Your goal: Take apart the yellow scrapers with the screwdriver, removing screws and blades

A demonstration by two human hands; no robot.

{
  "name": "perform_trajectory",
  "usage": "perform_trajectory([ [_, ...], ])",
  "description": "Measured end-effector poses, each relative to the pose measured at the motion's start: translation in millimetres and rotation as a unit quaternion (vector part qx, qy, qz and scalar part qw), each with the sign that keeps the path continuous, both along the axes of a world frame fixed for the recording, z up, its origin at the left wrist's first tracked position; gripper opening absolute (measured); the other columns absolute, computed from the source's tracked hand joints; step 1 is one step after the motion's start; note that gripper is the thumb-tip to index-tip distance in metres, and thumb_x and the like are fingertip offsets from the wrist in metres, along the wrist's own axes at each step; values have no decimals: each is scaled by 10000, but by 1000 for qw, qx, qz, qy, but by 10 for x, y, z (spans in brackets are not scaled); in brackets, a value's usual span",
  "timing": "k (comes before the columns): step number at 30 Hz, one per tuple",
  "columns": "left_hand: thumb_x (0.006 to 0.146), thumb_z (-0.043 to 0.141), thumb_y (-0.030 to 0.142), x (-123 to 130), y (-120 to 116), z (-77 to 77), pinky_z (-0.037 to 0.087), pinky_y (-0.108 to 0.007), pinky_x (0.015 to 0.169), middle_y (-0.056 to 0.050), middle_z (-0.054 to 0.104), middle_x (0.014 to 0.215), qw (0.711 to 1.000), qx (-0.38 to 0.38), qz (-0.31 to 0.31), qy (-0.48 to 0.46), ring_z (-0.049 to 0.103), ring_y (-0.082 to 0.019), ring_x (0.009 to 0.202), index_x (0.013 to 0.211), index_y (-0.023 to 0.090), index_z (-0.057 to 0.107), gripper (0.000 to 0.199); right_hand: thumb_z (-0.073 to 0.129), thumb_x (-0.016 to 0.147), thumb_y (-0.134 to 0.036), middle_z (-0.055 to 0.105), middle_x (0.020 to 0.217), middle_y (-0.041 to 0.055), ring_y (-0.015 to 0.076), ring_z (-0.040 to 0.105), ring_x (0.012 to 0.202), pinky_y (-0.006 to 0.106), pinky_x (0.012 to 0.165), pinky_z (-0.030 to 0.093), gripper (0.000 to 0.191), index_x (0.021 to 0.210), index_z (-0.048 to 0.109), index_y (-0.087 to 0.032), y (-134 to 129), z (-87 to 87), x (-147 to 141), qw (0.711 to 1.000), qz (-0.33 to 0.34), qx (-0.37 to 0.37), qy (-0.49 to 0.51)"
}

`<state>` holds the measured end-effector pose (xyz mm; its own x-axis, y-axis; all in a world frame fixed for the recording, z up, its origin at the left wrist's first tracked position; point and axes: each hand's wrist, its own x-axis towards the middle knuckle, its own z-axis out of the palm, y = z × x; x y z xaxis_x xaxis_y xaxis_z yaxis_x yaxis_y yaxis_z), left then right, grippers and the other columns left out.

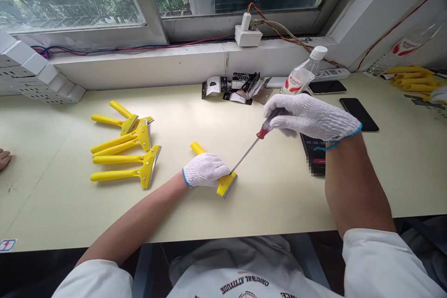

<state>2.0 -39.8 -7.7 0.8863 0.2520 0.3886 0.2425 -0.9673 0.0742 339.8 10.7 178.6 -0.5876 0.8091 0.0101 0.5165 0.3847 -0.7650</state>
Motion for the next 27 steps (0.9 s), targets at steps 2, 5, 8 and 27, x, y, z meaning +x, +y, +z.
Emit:
perform_trajectory([
  [2,922,628,158,0,-1,9,474,-332,619,-2,706,736,1000,-3,1,6,658,-185,647,1003,226,641,107,743,990,-422,706,743,19,161,609,594,298,544,430,219,908,709,-222,-29,41,-60,997,-45,53,-29],
  [5,918,635,158,-5,0,11,471,-324,616,-1,704,739,1000,-7,4,10,662,-183,647,1014,229,638,120,692,1018,-408,747,828,43,183,664,688,296,598,475,208,938,705,-216,-66,106,-92,999,-19,50,-10],
  [8,945,642,196,-7,3,3,473,-325,607,-1,701,736,1000,-9,10,11,665,-183,643,1024,231,637,87,675,1024,-395,766,971,67,204,689,790,316,679,535,178,1041,730,-226,-62,127,-36,998,56,15,26],
  [27,931,632,184,-19,17,-36,478,-333,621,-5,699,752,1000,-12,-3,2,650,-194,646,1056,234,633,134,726,1011,-381,682,713,-7,126,545,474,301,463,418,166,1097,746,-241,-111,133,7,1000,-23,-12,-11],
])
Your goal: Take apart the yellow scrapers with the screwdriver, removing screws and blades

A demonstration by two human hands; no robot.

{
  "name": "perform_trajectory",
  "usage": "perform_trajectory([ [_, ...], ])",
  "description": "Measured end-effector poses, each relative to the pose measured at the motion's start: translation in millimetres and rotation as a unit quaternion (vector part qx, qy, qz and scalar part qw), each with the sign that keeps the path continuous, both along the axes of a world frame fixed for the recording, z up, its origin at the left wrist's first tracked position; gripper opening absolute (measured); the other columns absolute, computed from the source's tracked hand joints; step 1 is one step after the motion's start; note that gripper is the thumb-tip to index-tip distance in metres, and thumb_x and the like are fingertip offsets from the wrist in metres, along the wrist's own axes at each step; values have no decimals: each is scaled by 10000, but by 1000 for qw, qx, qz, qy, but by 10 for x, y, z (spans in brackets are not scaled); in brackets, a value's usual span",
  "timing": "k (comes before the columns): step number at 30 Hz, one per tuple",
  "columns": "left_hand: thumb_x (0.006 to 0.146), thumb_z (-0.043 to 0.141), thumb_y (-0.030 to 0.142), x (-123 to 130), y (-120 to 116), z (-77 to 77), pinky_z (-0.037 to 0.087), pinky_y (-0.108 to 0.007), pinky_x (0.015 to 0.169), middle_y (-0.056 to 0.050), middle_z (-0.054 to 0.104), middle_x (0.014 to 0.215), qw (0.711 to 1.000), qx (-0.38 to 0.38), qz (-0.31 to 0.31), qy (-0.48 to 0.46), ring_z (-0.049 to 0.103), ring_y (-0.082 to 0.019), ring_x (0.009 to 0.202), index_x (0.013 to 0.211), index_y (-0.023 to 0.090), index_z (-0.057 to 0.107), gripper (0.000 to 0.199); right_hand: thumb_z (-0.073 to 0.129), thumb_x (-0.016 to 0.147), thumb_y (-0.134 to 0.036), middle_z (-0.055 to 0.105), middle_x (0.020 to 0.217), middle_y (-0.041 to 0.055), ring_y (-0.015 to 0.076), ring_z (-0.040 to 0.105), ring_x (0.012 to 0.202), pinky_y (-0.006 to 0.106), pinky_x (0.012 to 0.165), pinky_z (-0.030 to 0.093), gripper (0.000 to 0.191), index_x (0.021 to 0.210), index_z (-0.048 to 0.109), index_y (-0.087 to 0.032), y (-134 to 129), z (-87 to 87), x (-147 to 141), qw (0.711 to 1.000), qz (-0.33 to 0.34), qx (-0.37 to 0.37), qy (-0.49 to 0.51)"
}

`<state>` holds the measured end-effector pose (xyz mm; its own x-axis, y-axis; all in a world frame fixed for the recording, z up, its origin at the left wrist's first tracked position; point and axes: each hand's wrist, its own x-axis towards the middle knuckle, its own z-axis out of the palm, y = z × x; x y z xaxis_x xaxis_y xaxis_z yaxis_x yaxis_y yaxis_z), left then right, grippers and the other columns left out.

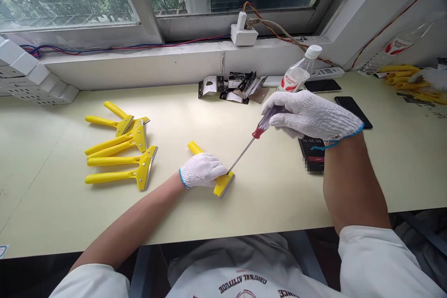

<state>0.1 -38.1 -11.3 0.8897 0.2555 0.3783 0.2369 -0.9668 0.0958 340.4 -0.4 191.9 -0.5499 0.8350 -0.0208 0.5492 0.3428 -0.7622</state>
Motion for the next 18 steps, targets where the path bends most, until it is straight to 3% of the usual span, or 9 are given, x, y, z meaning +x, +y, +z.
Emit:
perform_trajectory([
  [3,918,627,168,-8,5,1,479,-334,629,-9,694,752,1000,-4,-2,3,646,-199,655,1057,228,637,152,732,1002,-360,656,657,-27,102,495,387,288,405,347,148,1079,740,-234,-31,23,-17,1000,-23,2,-21],
  [10,923,629,185,-16,-4,30,486,-331,645,-15,699,756,999,-8,12,30,654,-197,667,1060,231,645,145,758,936,-322,717,743,-3,131,601,514,290,522,431,102,958,771,-224,1,15,-16,998,-16,54,-17],
  [18,918,644,173,-4,-3,32,474,-335,622,-7,693,754,1000,4,3,12,658,-196,653,1050,227,627,144,741,941,-328,679,651,-17,127,582,450,281,469,417,135,877,739,-209,-26,12,-41,997,-33,59,-27],
])
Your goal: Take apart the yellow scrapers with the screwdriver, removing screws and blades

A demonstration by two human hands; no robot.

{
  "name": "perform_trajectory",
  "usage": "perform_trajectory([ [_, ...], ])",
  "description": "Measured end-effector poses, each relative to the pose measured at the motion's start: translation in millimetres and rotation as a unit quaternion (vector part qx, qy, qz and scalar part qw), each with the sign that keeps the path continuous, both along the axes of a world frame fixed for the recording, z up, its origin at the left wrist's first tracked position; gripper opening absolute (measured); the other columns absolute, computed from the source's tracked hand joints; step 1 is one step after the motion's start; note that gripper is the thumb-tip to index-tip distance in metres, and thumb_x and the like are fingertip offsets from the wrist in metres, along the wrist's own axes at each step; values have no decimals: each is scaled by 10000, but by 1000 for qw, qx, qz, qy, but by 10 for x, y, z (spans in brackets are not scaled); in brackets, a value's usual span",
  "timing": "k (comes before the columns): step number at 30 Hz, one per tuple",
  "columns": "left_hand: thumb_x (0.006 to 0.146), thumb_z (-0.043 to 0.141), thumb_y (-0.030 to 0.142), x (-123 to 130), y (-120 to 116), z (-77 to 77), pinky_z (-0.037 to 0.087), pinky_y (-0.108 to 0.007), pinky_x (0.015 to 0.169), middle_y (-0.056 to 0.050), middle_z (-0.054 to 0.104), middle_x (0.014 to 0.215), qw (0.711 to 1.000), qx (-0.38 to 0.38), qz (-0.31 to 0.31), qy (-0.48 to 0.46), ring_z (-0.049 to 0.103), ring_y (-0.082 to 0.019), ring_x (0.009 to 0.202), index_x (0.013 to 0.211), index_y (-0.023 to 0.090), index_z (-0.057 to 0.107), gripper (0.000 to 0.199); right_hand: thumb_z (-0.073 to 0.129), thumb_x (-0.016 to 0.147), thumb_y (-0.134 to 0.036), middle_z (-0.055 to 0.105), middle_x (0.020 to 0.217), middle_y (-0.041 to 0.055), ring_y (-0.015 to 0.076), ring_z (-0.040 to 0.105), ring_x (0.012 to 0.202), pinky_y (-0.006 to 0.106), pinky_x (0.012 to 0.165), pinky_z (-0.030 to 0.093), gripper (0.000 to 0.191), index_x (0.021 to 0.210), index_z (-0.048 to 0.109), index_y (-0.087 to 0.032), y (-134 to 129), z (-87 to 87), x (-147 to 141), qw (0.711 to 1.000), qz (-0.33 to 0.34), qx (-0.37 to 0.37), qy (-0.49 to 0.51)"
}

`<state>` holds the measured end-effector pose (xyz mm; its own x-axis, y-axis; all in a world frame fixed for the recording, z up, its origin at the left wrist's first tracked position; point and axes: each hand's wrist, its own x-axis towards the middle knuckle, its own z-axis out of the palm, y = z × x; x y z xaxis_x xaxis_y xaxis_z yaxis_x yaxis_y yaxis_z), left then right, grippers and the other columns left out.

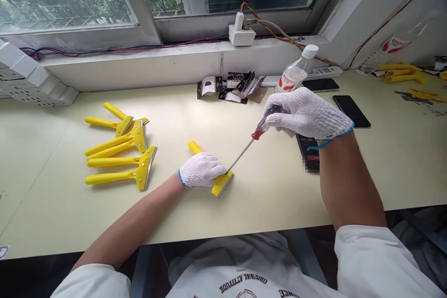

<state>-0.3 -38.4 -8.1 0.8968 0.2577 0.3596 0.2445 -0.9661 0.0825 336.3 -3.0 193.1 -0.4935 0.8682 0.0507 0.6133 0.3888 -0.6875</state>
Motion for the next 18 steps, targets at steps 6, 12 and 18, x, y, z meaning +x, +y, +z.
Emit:
perform_trajectory([
  [6,918,659,178,21,-19,15,482,-329,634,-13,690,755,1000,-6,14,10,666,-198,670,1025,225,638,118,750,949,-381,708,702,10,142,588,511,277,470,447,173,960,743,-209,-33,-62,-89,987,32,-97,125],
  [12,934,673,222,60,-35,37,477,-330,628,-27,711,792,998,-10,54,30,673,-195,679,1015,231,663,82,880,850,-452,630,671,-1,126,515,529,268,460,365,301,931,776,-181,-123,-588,-341,950,22,-175,258],
  [18,911,612,122,130,-22,88,495,-353,693,-33,754,871,987,-8,157,16,699,-221,769,1186,246,696,313,749,927,-665,470,701,-39,113,436,501,260,420,330,456,834,605,-242,-88,-1078,-321,834,-216,-58,505],
])
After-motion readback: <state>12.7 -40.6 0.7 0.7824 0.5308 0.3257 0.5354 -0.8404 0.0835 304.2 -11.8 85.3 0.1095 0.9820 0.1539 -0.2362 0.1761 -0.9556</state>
